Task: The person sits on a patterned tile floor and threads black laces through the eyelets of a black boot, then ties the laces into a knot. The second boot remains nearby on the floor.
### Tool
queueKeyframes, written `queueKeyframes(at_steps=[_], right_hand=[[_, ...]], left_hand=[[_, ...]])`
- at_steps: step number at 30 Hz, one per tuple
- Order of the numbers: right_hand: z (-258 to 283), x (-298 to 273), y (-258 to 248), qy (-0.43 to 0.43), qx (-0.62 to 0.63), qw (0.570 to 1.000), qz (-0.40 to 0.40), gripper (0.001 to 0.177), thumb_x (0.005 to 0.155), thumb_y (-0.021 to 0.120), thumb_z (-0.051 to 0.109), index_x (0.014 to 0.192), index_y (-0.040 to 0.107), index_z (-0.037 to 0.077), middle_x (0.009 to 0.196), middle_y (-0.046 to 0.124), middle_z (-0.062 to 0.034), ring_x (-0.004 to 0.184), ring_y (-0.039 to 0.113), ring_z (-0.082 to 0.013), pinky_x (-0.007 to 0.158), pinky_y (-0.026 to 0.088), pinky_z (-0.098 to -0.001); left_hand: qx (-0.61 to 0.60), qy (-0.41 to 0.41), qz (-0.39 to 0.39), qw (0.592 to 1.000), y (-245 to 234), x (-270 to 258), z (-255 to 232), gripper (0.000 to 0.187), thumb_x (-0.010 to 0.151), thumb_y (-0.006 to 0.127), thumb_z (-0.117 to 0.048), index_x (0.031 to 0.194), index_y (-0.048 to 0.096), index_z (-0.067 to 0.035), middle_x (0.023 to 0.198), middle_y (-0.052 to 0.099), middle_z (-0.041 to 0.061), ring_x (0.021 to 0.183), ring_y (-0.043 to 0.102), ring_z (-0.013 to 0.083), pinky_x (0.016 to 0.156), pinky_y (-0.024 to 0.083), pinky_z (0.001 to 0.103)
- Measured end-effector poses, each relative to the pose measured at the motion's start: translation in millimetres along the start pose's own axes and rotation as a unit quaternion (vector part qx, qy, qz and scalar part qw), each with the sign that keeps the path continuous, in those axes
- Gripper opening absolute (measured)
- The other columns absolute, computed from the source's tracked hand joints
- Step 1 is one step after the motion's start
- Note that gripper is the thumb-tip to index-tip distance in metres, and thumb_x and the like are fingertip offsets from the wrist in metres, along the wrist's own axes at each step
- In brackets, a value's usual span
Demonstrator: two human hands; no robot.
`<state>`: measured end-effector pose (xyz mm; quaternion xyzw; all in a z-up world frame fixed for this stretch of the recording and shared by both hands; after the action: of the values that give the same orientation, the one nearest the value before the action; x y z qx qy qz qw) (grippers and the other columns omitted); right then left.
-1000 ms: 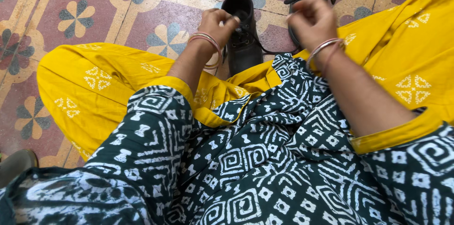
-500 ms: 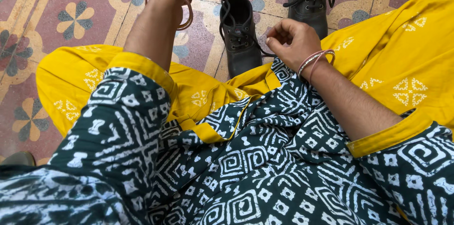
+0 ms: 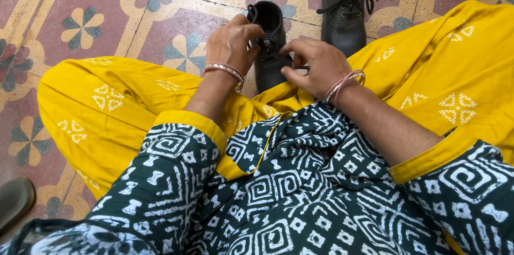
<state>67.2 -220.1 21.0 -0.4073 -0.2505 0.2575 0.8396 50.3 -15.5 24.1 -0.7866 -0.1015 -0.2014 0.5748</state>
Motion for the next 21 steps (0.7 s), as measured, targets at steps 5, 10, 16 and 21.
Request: queueKeyframes(at_steps=[5, 10, 16, 21], right_hand=[[24.8, -1.9, 6.5, -0.089, -0.059, 0.994, 0.011, 0.044, 0.088, 0.075, 0.032, 0.126, 0.07, 0.011, 0.096, 0.064, -0.0112, 0.088, 0.066, -0.0286, 0.078, 0.054, -0.0418], [26.3, -4.8, 14.0, -0.106, -0.063, 0.992, 0.024, 0.044, 0.085, 0.074, 0.03, 0.125, 0.071, 0.012, 0.117, 0.06, -0.0167, 0.107, 0.062, -0.0325, 0.09, 0.052, -0.0419], [17.9, -4.7, 26.6, -0.132, -0.077, 0.988, 0.019, 0.044, 0.087, 0.074, 0.032, 0.121, 0.068, 0.004, 0.142, 0.052, -0.0243, 0.127, 0.055, -0.0388, 0.106, 0.046, -0.0451], [15.3, -7.6, 25.7, -0.085, -0.031, 0.995, 0.034, 0.044, 0.085, 0.074, 0.026, 0.122, 0.068, 0.004, 0.143, 0.054, -0.0196, 0.121, 0.06, -0.038, 0.101, 0.049, -0.044]], left_hand=[[0.031, 0.069, -0.038, 0.996, 9.8, -5.6, -1.6, 0.009, 0.085, 0.075, -0.01, 0.085, 0.078, -0.019, 0.094, 0.07, 0.001, 0.079, 0.068, 0.0264, 0.074, 0.053, 0.041], [0.1, 0.095, -0.024, 0.99, 14.1, -7.6, -5.6, 0.006, 0.09, 0.07, -0.015, 0.084, 0.07, -0.013, 0.093, 0.064, 0.005, 0.085, 0.066, 0.0251, 0.073, 0.052, 0.039], [0.03, 0.101, -0.036, 0.994, 2.9, -20.0, -24.2, 0.019, 0.087, 0.069, -0.024, 0.085, 0.066, -0.005, 0.104, 0.06, 0.012, 0.098, 0.061, 0.0302, 0.08, 0.049, 0.042], [-0.062, 0.018, -0.013, 0.998, -9.1, -17.7, -33.3, 0.023, 0.088, 0.069, -0.029, 0.084, 0.074, -0.006, 0.099, 0.065, 0.011, 0.096, 0.061, 0.0309, 0.083, 0.046, 0.045]])
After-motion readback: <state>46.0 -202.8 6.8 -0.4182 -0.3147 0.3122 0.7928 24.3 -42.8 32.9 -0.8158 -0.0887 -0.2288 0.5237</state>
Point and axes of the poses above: each hand's wrist, its own x-axis towards the middle knuckle, its own y-axis out of the palm, z = x × y, the point moved 3 cm from there along x, towards the middle knuckle
